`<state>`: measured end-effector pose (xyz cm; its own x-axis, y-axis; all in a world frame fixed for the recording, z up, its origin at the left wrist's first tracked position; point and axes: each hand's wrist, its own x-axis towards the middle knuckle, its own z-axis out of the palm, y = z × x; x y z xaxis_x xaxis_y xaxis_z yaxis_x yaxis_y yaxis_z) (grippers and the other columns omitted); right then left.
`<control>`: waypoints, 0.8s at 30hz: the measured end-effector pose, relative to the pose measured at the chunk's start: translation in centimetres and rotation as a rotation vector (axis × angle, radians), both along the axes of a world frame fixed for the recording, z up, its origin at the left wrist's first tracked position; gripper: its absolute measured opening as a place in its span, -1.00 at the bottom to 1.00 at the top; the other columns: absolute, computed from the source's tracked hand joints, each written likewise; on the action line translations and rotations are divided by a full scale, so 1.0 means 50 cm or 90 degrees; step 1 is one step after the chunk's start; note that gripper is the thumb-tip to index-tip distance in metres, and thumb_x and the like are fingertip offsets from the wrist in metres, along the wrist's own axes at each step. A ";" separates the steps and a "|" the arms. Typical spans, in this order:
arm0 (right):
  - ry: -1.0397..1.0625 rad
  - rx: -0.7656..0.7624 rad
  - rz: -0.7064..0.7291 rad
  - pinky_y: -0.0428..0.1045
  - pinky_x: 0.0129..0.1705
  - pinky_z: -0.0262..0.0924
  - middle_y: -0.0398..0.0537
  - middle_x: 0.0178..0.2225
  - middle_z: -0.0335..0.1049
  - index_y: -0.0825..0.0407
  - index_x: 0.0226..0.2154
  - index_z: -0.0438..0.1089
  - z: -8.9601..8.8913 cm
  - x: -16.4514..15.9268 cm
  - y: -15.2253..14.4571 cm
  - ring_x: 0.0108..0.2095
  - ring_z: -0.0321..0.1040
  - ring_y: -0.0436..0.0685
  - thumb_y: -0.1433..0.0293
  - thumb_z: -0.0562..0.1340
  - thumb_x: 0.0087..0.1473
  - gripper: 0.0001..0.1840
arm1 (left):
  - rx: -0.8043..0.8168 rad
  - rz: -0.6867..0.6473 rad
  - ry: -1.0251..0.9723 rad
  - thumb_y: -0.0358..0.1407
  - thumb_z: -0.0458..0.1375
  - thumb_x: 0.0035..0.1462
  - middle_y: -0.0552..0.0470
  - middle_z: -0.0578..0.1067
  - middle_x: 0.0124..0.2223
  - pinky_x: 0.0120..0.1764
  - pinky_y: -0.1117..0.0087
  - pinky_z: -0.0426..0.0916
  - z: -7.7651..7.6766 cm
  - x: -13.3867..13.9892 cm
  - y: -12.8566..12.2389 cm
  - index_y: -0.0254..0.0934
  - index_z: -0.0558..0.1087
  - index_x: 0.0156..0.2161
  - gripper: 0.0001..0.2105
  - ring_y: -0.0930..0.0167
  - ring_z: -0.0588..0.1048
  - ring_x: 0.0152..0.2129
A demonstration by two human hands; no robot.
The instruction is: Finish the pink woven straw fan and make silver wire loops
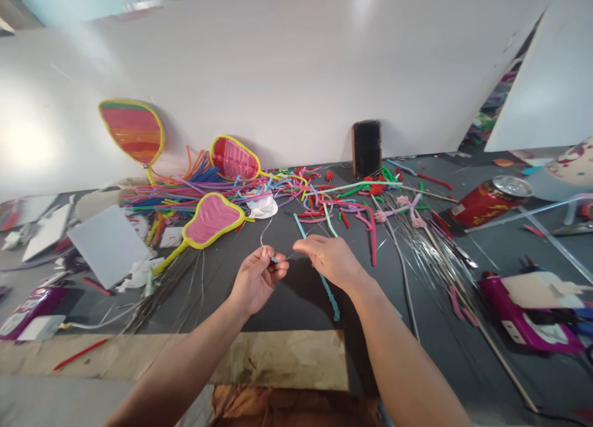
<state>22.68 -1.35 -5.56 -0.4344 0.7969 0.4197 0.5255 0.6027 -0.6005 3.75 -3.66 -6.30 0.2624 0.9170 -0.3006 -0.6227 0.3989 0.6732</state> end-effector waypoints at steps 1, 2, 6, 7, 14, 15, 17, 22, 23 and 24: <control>-0.011 0.005 -0.007 -0.15 -0.47 0.20 -0.12 -0.42 0.47 -0.02 -0.27 0.42 0.000 0.000 0.000 -0.60 0.32 -0.07 0.55 -0.01 0.10 -0.67 | -0.001 0.001 0.004 -0.26 0.27 -0.01 -0.01 0.54 -0.43 -0.43 0.53 0.44 0.000 0.001 -0.001 -0.34 0.32 -0.43 -0.77 0.45 0.54 -0.50; -0.020 0.010 -0.012 -0.16 -0.48 0.19 -0.12 -0.42 0.47 -0.02 -0.28 0.42 -0.001 -0.001 0.000 -0.60 0.32 -0.07 0.56 -0.01 0.10 -0.67 | 0.000 0.002 0.008 -0.26 0.26 -0.01 -0.01 0.54 -0.43 -0.43 0.53 0.44 0.000 0.002 -0.002 -0.34 0.31 -0.43 -0.77 0.45 0.54 -0.50; -0.027 0.014 -0.027 -0.16 -0.48 0.16 -0.11 -0.38 0.48 -0.01 -0.30 0.41 -0.007 -0.002 0.000 -0.59 0.31 -0.08 0.57 -0.01 0.07 -0.67 | 0.001 0.006 0.023 -0.25 0.25 0.01 -0.01 0.54 -0.43 -0.42 0.51 0.44 -0.001 0.006 -0.006 -0.34 0.30 -0.43 -0.77 0.44 0.54 -0.49; -0.024 0.010 -0.030 -0.16 -0.48 0.16 -0.12 -0.37 0.48 -0.02 -0.30 0.42 -0.009 -0.003 0.000 -0.60 0.30 -0.09 0.58 -0.01 0.06 -0.66 | 0.001 0.007 0.026 -0.25 0.25 0.01 -0.01 0.54 -0.42 -0.42 0.51 0.44 -0.001 0.007 -0.006 -0.34 0.30 -0.43 -0.77 0.44 0.54 -0.49; 0.032 -0.039 -0.053 -0.12 -0.48 0.19 -0.17 -0.35 0.48 -0.11 -0.30 0.44 -0.011 0.003 0.002 -0.62 0.29 -0.06 0.55 0.02 0.03 -0.64 | -0.011 0.002 0.028 -0.24 0.27 -0.02 -0.02 0.54 -0.44 -0.44 0.50 0.43 0.008 0.016 -0.014 -0.35 0.31 -0.45 -0.75 0.43 0.54 -0.51; 0.048 -0.050 -0.054 -0.11 -0.47 0.20 -0.16 -0.35 0.48 -0.12 -0.29 0.44 -0.011 0.005 0.002 -0.60 0.30 -0.05 0.54 0.02 0.05 -0.64 | -0.013 0.000 0.026 -0.24 0.28 -0.03 -0.02 0.54 -0.45 -0.45 0.51 0.43 0.010 0.017 -0.015 -0.35 0.32 -0.46 -0.75 0.43 0.54 -0.52; 0.087 -0.068 -0.053 -0.10 -0.47 0.21 -0.15 -0.34 0.49 -0.12 -0.28 0.45 -0.009 0.007 0.002 -0.58 0.32 -0.04 0.49 0.03 0.07 -0.67 | -0.014 0.000 0.017 -0.24 0.28 -0.04 -0.02 0.54 -0.44 -0.45 0.51 0.43 0.011 0.017 -0.016 -0.35 0.33 -0.46 -0.75 0.43 0.54 -0.51; 0.275 -0.093 -0.200 -0.07 -0.53 0.19 -0.15 -0.42 0.46 -0.10 -0.23 0.40 -0.008 -0.001 0.004 -0.68 0.20 -0.07 0.36 0.12 0.10 -0.81 | -0.014 0.043 -0.008 -0.29 0.26 0.00 -0.01 0.54 -0.36 -0.38 0.53 0.45 0.009 0.010 -0.007 -0.34 0.34 -0.42 -0.81 0.48 0.54 -0.45; 0.340 -0.111 -0.248 -0.08 -0.55 0.17 -0.16 -0.45 0.44 -0.07 -0.25 0.38 -0.009 -0.005 0.006 -0.68 0.18 -0.08 0.34 0.13 0.10 -0.84 | -0.015 0.049 -0.011 -0.30 0.25 0.01 -0.01 0.54 -0.35 -0.37 0.53 0.45 0.008 0.009 -0.005 -0.34 0.34 -0.42 -0.82 0.48 0.54 -0.45; 0.406 -0.141 -0.282 -0.09 -0.57 0.14 -0.17 -0.46 0.42 -0.04 -0.27 0.36 -0.011 -0.009 0.009 -0.68 0.18 -0.08 0.32 0.15 0.09 -0.86 | -0.015 0.051 -0.014 -0.31 0.24 0.02 -0.01 0.54 -0.34 -0.37 0.53 0.45 0.008 0.007 -0.004 -0.34 0.34 -0.41 -0.83 0.49 0.54 -0.44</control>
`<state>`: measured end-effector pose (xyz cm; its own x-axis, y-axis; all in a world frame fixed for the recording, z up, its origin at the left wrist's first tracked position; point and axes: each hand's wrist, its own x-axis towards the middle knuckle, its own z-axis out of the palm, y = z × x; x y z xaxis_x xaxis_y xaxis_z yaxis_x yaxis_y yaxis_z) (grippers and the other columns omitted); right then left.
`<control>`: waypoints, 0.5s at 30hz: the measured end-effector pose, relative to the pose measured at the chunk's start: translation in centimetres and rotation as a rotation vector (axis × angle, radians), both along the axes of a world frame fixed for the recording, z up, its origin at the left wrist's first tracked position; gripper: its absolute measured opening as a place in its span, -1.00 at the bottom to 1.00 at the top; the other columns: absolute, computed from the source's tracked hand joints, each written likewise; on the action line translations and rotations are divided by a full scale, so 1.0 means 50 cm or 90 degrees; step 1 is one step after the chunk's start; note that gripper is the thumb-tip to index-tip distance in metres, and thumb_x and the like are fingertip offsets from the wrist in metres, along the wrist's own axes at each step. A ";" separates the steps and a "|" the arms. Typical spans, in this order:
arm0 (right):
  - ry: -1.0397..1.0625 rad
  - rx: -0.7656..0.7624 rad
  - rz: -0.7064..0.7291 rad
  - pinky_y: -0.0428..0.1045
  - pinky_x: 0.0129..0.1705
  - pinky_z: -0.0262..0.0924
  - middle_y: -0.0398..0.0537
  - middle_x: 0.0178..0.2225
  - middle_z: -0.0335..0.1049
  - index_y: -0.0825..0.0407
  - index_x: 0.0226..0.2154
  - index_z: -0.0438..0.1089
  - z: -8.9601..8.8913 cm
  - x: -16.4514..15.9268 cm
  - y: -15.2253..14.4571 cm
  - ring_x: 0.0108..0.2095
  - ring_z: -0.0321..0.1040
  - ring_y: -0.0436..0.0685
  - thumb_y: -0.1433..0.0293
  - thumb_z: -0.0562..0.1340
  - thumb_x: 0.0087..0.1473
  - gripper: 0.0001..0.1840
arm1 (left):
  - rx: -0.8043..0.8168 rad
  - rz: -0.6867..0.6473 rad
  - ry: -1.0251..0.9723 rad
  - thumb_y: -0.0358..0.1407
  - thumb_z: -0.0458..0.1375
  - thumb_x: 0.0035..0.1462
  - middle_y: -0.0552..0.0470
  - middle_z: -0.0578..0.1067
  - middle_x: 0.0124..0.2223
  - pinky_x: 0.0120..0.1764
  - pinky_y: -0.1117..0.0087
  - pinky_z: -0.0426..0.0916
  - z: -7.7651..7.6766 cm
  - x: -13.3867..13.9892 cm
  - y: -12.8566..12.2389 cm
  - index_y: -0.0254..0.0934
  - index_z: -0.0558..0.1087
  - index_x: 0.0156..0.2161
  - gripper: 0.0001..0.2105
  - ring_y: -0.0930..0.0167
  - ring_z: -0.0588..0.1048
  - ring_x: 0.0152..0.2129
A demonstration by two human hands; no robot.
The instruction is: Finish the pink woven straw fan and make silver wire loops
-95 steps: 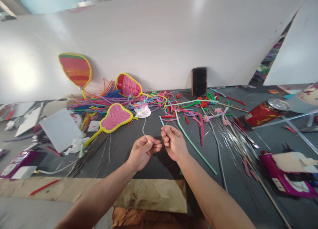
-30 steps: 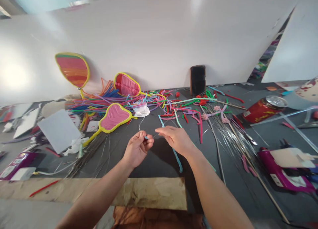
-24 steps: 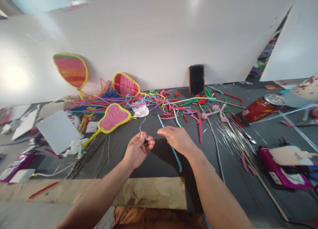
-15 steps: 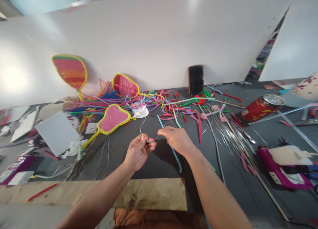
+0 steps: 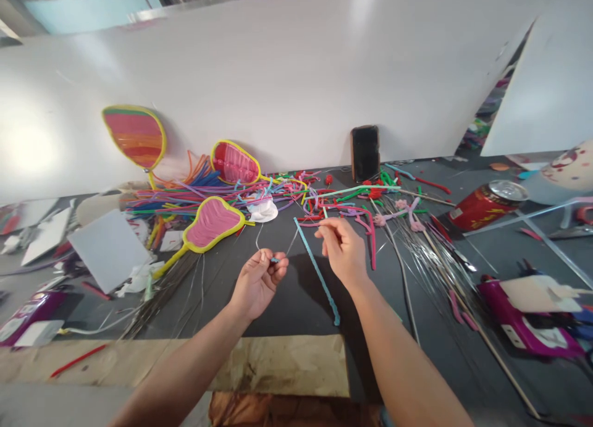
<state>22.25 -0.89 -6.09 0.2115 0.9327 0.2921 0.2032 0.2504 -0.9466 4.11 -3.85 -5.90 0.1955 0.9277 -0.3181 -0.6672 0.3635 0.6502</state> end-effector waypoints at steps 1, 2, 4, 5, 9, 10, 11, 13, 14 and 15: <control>0.071 -0.030 -0.012 -0.10 -0.59 0.12 -0.17 -0.46 0.41 -0.02 -0.30 0.35 -0.002 -0.004 0.003 -0.66 0.19 -0.08 0.29 0.18 0.06 -0.86 | 0.000 -0.002 -0.004 -0.32 0.24 0.02 0.00 0.54 -0.34 -0.37 0.53 0.45 -0.001 -0.001 0.000 -0.34 0.34 -0.41 -0.84 0.49 0.54 -0.44; 0.138 -0.061 -0.004 -0.11 -0.60 0.10 -0.15 -0.43 0.41 -0.01 -0.30 0.34 -0.005 -0.007 0.007 -0.64 0.21 -0.08 0.27 0.22 0.03 -0.83 | 0.001 -0.007 -0.009 -0.32 0.24 0.03 0.00 0.54 -0.34 -0.37 0.54 0.45 -0.001 -0.001 0.000 -0.34 0.34 -0.41 -0.84 0.49 0.54 -0.44; 0.250 -0.119 0.044 -0.11 -0.58 0.10 -0.10 -0.34 0.42 0.00 -0.27 0.35 -0.010 -0.013 0.012 -0.57 0.25 -0.07 0.23 0.28 -0.05 -0.73 | 0.004 -0.020 -0.020 -0.33 0.24 0.02 0.00 0.53 -0.33 -0.37 0.54 0.45 -0.002 -0.001 -0.002 -0.34 0.34 -0.40 -0.84 0.49 0.54 -0.43; 0.292 -0.138 0.068 -0.11 -0.56 0.11 -0.08 -0.29 0.42 0.00 -0.24 0.36 -0.011 -0.015 0.013 -0.55 0.26 -0.07 0.22 0.30 -0.07 -0.68 | 0.002 -0.028 -0.024 -0.33 0.25 0.02 0.00 0.53 -0.34 -0.37 0.54 0.45 -0.002 0.000 -0.004 -0.34 0.34 -0.40 -0.84 0.49 0.54 -0.43; 0.359 -0.152 0.135 -0.10 -0.54 0.10 -0.07 -0.29 0.42 -0.01 -0.21 0.39 -0.012 -0.023 0.010 -0.54 0.21 -0.08 0.24 0.32 -0.10 -0.65 | -0.016 -0.060 -0.032 -0.32 0.26 0.01 0.00 0.53 -0.34 -0.38 0.55 0.46 -0.003 0.005 -0.012 -0.35 0.34 -0.41 -0.83 0.47 0.55 -0.43; 0.358 -0.148 0.142 -0.10 -0.54 0.09 -0.09 -0.32 0.41 0.00 -0.24 0.41 -0.012 -0.025 0.009 -0.56 0.19 -0.09 0.25 0.32 -0.10 -0.68 | -0.018 -0.068 -0.036 -0.32 0.26 0.00 -0.01 0.53 -0.33 -0.38 0.55 0.46 -0.003 0.006 -0.014 -0.35 0.34 -0.41 -0.82 0.46 0.55 -0.42; 0.354 -0.142 0.145 -0.10 -0.55 0.08 -0.10 -0.37 0.41 0.01 -0.28 0.41 -0.013 -0.026 0.008 -0.57 0.17 -0.10 0.26 0.32 -0.09 -0.72 | -0.021 -0.075 -0.041 -0.32 0.26 0.00 -0.01 0.53 -0.33 -0.38 0.55 0.46 -0.003 0.007 -0.016 -0.35 0.35 -0.41 -0.82 0.46 0.55 -0.42; 0.348 -0.127 0.145 -0.11 -0.56 0.06 -0.13 -0.42 0.38 0.02 -0.36 0.41 -0.014 -0.028 0.008 -0.58 0.14 -0.10 0.27 0.32 -0.08 -0.79 | -0.025 -0.089 -0.046 -0.32 0.26 0.00 -0.02 0.53 -0.30 -0.38 0.55 0.46 -0.003 0.008 -0.019 -0.35 0.35 -0.41 -0.83 0.46 0.55 -0.41; 0.344 -0.118 0.142 -0.10 -0.56 0.06 -0.14 -0.43 0.36 0.01 -0.39 0.40 -0.016 -0.028 0.009 -0.59 0.13 -0.10 0.26 0.31 -0.08 -0.81 | -0.026 -0.092 -0.044 -0.32 0.26 0.01 -0.03 0.53 -0.27 -0.39 0.55 0.46 -0.003 0.008 -0.020 -0.35 0.36 -0.40 -0.84 0.46 0.55 -0.41; 0.340 -0.109 0.137 -0.10 -0.57 0.06 -0.14 -0.44 0.36 0.01 -0.41 0.39 -0.017 -0.028 0.010 -0.60 0.12 -0.10 0.25 0.31 -0.07 -0.81 | -0.023 -0.093 -0.040 -0.31 0.25 0.01 -0.02 0.53 -0.24 -0.39 0.55 0.46 -0.003 0.009 -0.021 -0.35 0.36 -0.40 -0.84 0.47 0.55 -0.41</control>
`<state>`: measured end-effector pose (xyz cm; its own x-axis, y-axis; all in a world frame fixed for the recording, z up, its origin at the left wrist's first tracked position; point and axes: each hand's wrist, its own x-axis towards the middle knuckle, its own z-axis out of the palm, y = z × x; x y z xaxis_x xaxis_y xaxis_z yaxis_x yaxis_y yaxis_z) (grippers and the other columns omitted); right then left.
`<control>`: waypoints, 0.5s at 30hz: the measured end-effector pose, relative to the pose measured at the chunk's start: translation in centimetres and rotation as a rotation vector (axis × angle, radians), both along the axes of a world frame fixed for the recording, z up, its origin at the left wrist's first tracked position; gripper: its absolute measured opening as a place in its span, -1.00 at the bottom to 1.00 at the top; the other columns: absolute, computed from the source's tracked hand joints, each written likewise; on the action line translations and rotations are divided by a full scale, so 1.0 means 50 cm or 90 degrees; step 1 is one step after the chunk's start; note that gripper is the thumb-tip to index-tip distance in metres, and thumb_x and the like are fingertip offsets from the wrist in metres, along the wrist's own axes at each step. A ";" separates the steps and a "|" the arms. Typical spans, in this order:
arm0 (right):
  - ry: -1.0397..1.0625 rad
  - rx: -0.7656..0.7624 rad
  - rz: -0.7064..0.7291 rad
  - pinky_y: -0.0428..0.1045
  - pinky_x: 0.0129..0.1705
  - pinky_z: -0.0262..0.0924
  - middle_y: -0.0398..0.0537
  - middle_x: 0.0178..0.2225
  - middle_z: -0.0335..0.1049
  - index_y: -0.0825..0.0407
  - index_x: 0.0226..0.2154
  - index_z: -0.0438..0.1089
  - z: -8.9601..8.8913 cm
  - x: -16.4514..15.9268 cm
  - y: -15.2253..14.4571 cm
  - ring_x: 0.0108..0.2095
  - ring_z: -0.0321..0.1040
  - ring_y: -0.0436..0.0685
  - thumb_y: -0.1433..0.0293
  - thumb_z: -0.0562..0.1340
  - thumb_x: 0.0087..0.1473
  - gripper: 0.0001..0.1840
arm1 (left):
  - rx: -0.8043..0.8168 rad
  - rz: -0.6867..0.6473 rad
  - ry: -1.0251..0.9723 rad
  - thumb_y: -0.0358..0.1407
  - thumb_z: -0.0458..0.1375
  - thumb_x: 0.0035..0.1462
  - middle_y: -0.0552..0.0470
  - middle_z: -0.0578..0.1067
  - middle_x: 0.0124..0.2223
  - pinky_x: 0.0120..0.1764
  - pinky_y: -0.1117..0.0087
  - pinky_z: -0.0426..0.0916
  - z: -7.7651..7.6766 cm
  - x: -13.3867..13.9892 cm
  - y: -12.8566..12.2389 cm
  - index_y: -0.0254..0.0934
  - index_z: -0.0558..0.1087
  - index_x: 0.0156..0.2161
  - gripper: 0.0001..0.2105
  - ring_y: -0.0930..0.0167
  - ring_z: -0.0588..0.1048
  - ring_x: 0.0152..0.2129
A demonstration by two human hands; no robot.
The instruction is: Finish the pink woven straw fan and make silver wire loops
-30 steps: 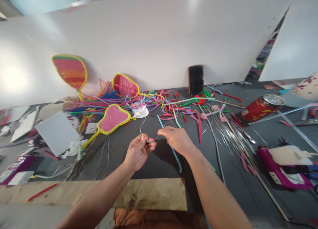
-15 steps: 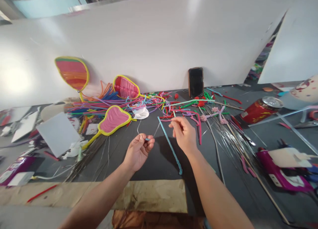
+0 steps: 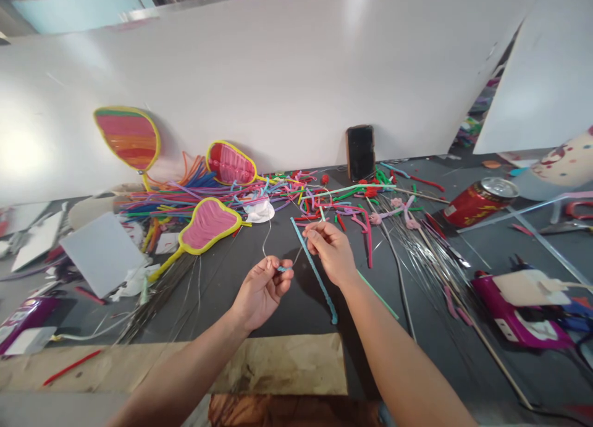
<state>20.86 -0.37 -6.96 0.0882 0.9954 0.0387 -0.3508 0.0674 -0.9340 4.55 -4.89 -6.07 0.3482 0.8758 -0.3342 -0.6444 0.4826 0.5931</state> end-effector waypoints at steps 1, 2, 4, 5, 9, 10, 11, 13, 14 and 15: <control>-0.004 0.006 -0.009 -0.10 -0.58 0.05 -0.14 -0.43 0.35 0.00 -0.41 0.39 -0.002 0.000 0.001 -0.60 0.11 -0.10 0.24 0.31 -0.07 -0.80 | 0.006 0.000 0.005 -0.31 0.25 0.02 -0.02 0.52 -0.23 -0.38 0.54 0.46 0.000 0.001 -0.001 -0.35 0.37 -0.40 -0.84 0.47 0.54 -0.40; -0.007 0.011 -0.019 -0.10 -0.58 0.05 -0.14 -0.42 0.35 0.00 -0.41 0.38 -0.003 0.000 0.003 -0.61 0.11 -0.09 0.23 0.30 -0.07 -0.80 | 0.013 0.000 0.010 -0.30 0.24 0.02 -0.01 0.52 -0.23 -0.36 0.53 0.46 0.000 0.002 -0.002 -0.35 0.39 -0.40 -0.85 0.46 0.54 -0.39; -0.010 0.021 -0.035 -0.10 -0.58 0.05 -0.15 -0.41 0.34 -0.01 -0.40 0.38 -0.006 0.000 0.004 -0.61 0.10 -0.10 0.22 0.29 -0.05 -0.80 | 0.027 -0.003 0.018 -0.29 0.25 0.02 -0.01 0.52 -0.29 -0.32 0.52 0.46 0.000 0.004 -0.003 -0.36 0.41 -0.40 -0.84 0.45 0.54 -0.36; -0.008 0.026 -0.042 -0.10 -0.58 0.05 -0.15 -0.41 0.34 -0.01 -0.41 0.37 -0.008 -0.001 0.005 -0.61 0.10 -0.10 0.23 0.29 -0.04 -0.81 | 0.029 -0.004 0.020 -0.29 0.26 0.01 -0.01 0.53 -0.32 -0.30 0.52 0.45 -0.001 0.005 -0.004 -0.37 0.42 -0.40 -0.84 0.44 0.54 -0.35; 0.015 0.038 -0.067 -0.11 -0.58 0.04 -0.16 -0.40 0.34 -0.01 -0.42 0.35 -0.014 -0.007 0.006 -0.61 0.10 -0.11 0.26 0.28 -0.03 -0.84 | 0.022 0.003 0.017 -0.31 0.27 -0.01 -0.03 0.55 -0.34 -0.29 0.55 0.44 -0.007 0.008 -0.007 -0.37 0.44 -0.42 -0.86 0.42 0.55 -0.32; 0.015 0.039 -0.073 -0.11 -0.58 0.04 -0.16 -0.40 0.34 -0.01 -0.42 0.34 -0.016 -0.009 0.006 -0.61 0.10 -0.11 0.26 0.28 -0.02 -0.84 | 0.020 0.003 0.016 -0.32 0.28 -0.02 -0.03 0.55 -0.34 -0.29 0.54 0.44 -0.009 0.009 -0.008 -0.38 0.45 -0.42 -0.86 0.42 0.55 -0.32; 0.009 0.040 -0.077 -0.11 -0.58 0.05 -0.16 -0.40 0.34 -0.01 -0.42 0.34 -0.017 -0.010 0.005 -0.60 0.10 -0.11 0.26 0.27 -0.01 -0.84 | 0.019 0.003 0.017 -0.32 0.28 -0.02 -0.04 0.55 -0.34 -0.29 0.54 0.45 -0.010 0.011 -0.009 -0.38 0.45 -0.42 -0.86 0.41 0.55 -0.31; -0.012 0.045 -0.088 -0.11 -0.56 0.06 -0.15 -0.39 0.34 0.00 -0.43 0.33 -0.020 -0.012 0.004 -0.59 0.12 -0.10 0.24 0.25 0.01 -0.83 | 0.017 -0.002 0.020 -0.32 0.28 -0.03 -0.04 0.55 -0.35 -0.29 0.54 0.45 -0.010 0.013 -0.011 -0.39 0.46 -0.43 -0.85 0.40 0.55 -0.31; -0.025 0.050 -0.094 -0.11 -0.55 0.07 -0.15 -0.38 0.34 0.00 -0.43 0.33 -0.022 -0.013 0.003 -0.59 0.13 -0.10 0.24 0.24 0.02 -0.83 | 0.015 -0.004 0.021 -0.32 0.29 -0.03 -0.03 0.55 -0.36 -0.30 0.54 0.45 -0.009 0.015 -0.013 -0.39 0.46 -0.44 -0.85 0.40 0.55 -0.31; -0.037 0.056 -0.099 -0.11 -0.54 0.07 -0.15 -0.39 0.34 0.00 -0.43 0.33 -0.024 -0.013 0.002 -0.58 0.13 -0.10 0.24 0.23 0.03 -0.83 | 0.015 -0.007 0.022 -0.32 0.29 -0.04 -0.03 0.55 -0.37 -0.31 0.55 0.44 -0.008 0.016 -0.014 -0.40 0.46 -0.44 -0.85 0.39 0.55 -0.31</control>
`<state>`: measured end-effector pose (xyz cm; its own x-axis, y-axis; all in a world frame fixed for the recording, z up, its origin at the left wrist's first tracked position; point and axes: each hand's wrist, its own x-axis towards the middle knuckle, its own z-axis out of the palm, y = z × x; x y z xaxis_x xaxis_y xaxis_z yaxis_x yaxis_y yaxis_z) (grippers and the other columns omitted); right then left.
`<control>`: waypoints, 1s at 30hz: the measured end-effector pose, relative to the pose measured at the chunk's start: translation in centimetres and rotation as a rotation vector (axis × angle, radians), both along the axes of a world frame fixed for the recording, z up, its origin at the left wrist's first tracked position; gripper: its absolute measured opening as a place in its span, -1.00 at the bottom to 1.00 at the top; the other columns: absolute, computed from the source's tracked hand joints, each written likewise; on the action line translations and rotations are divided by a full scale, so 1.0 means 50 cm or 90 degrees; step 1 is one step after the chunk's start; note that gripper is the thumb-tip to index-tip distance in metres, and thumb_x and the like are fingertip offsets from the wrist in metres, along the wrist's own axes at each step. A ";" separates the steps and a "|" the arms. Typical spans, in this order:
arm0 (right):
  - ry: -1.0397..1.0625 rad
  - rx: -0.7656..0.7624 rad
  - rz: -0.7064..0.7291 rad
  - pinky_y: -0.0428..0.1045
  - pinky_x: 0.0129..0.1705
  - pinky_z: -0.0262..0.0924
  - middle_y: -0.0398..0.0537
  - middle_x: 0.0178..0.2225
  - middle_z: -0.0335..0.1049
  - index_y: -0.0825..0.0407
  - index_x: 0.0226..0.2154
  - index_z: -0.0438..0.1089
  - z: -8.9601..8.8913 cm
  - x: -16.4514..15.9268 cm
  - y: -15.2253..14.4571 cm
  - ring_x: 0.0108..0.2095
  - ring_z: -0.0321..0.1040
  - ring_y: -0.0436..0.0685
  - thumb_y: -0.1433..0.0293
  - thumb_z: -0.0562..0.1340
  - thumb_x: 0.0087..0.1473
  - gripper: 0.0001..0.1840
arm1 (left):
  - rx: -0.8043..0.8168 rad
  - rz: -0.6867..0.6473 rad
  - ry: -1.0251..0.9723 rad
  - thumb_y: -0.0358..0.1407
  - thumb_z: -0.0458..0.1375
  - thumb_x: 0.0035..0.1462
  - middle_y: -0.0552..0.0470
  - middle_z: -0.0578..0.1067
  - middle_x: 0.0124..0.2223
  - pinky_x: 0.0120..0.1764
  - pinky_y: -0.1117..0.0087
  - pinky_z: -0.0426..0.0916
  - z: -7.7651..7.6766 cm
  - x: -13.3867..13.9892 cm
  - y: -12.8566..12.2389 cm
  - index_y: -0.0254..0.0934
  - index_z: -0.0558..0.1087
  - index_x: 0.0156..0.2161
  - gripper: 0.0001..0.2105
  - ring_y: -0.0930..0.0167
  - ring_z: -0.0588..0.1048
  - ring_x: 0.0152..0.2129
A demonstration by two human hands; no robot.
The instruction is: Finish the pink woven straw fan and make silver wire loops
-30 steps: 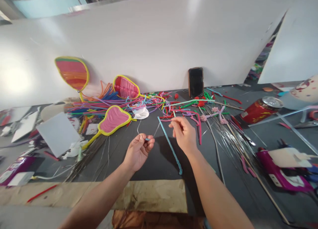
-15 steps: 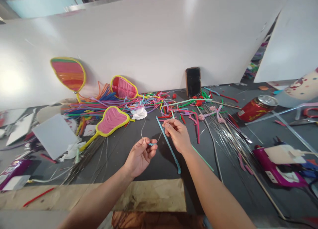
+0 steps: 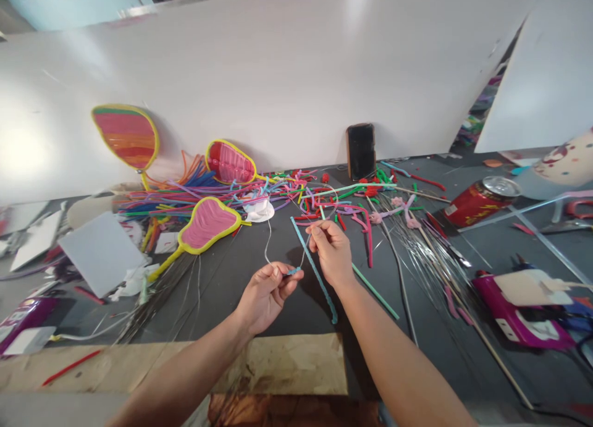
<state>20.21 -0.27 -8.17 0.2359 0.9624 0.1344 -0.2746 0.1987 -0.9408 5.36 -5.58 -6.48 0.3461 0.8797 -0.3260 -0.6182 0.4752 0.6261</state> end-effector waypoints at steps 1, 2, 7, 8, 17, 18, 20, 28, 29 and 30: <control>-0.013 0.005 -0.006 -0.11 -0.54 0.08 -0.15 -0.39 0.34 0.00 -0.43 0.33 -0.002 0.000 -0.001 -0.58 0.14 -0.10 0.24 0.22 0.04 -0.83 | -0.001 -0.002 0.000 -0.32 0.30 -0.05 -0.02 0.54 -0.37 -0.31 0.56 0.44 0.001 0.001 -0.001 -0.40 0.46 -0.45 -0.85 0.39 0.55 -0.31; -0.025 0.009 -0.013 -0.11 -0.53 0.08 -0.15 -0.40 0.34 0.00 -0.43 0.33 -0.003 -0.001 -0.001 -0.58 0.14 -0.09 0.24 0.21 0.05 -0.82 | -0.001 -0.004 0.000 -0.33 0.31 -0.06 -0.02 0.54 -0.38 -0.32 0.57 0.44 0.003 0.002 -0.002 -0.40 0.46 -0.45 -0.85 0.39 0.55 -0.31; 0.010 -0.005 -0.018 -0.10 -0.53 0.09 -0.13 -0.39 0.39 0.00 -0.40 0.36 0.001 -0.006 -0.001 -0.58 0.16 -0.08 0.22 0.23 0.03 -0.82 | 0.005 0.001 0.009 -0.32 0.31 -0.06 -0.01 0.54 -0.37 -0.33 0.57 0.44 0.005 0.002 0.002 -0.39 0.46 -0.45 -0.84 0.40 0.55 -0.31; 0.046 -0.023 0.002 -0.10 -0.53 0.09 -0.13 -0.40 0.40 -0.01 -0.37 0.38 0.004 -0.006 -0.001 -0.58 0.16 -0.08 0.21 0.23 0.02 -0.81 | 0.008 0.006 0.013 -0.31 0.31 -0.06 -0.02 0.54 -0.37 -0.32 0.56 0.44 0.005 0.001 0.004 -0.39 0.46 -0.45 -0.84 0.40 0.55 -0.32; 0.148 -0.158 0.210 -0.16 -0.67 -0.11 -0.09 -0.45 0.46 0.01 -0.33 0.45 0.028 -0.012 -0.019 -0.67 0.03 -0.15 0.21 0.32 -0.09 -0.73 | 0.035 0.051 0.051 -0.31 0.30 -0.06 -0.03 0.55 -0.37 -0.27 0.50 0.42 -0.007 -0.005 0.018 -0.38 0.48 -0.41 -0.85 0.37 0.54 -0.28; 0.145 -0.159 0.206 -0.17 -0.68 -0.12 -0.10 -0.47 0.45 0.02 -0.35 0.45 0.029 -0.013 -0.020 -0.68 0.01 -0.16 0.22 0.34 -0.11 -0.74 | 0.034 0.048 0.056 -0.31 0.30 -0.05 -0.04 0.55 -0.36 -0.27 0.48 0.42 -0.007 -0.004 0.017 -0.38 0.48 -0.40 -0.85 0.36 0.54 -0.28; 0.147 -0.166 0.199 -0.18 -0.69 -0.14 -0.14 -0.53 0.41 0.03 -0.40 0.44 0.033 -0.013 -0.020 -0.69 -0.01 -0.17 0.23 0.35 -0.14 -0.75 | 0.041 0.037 0.066 -0.30 0.29 -0.05 -0.07 0.55 -0.33 -0.25 0.44 0.42 -0.007 -0.003 0.015 -0.40 0.49 -0.39 -0.83 0.35 0.53 -0.28; 0.140 -0.213 0.297 -0.19 -0.66 -0.20 -0.21 -0.58 0.31 0.07 -0.44 0.39 0.033 -0.008 -0.026 -0.68 -0.01 -0.19 0.26 0.34 -0.10 -0.78 | 0.068 0.121 0.069 -0.20 0.23 0.03 -0.01 0.54 -0.35 -0.27 0.33 0.43 0.009 -0.040 0.049 -0.32 0.43 -0.21 -0.75 0.38 0.53 -0.36; 0.123 -0.220 0.320 -0.18 -0.66 -0.21 -0.20 -0.57 0.32 0.07 -0.42 0.39 0.029 -0.009 -0.027 -0.68 -0.02 -0.19 0.26 0.32 -0.08 -0.78 | 0.069 0.131 0.074 -0.21 0.22 0.03 0.00 0.54 -0.37 -0.29 0.34 0.43 0.010 -0.047 0.054 -0.31 0.42 -0.24 -0.77 0.39 0.53 -0.39; 0.105 -0.226 0.338 -0.18 -0.65 -0.22 -0.18 -0.57 0.34 0.07 -0.39 0.39 0.026 -0.011 -0.029 -0.69 -0.02 -0.19 0.26 0.31 -0.06 -0.78 | 0.068 0.136 0.083 -0.22 0.23 0.03 0.02 0.53 -0.38 -0.33 0.36 0.44 0.011 -0.053 0.059 -0.31 0.41 -0.28 -0.80 0.40 0.53 -0.41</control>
<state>19.66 -1.72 -6.87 -0.2933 0.9326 -0.2102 -0.3958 -0.3186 -0.8613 2.71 -2.64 -5.93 0.1103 0.9599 -0.2578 -0.6080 0.2703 0.7465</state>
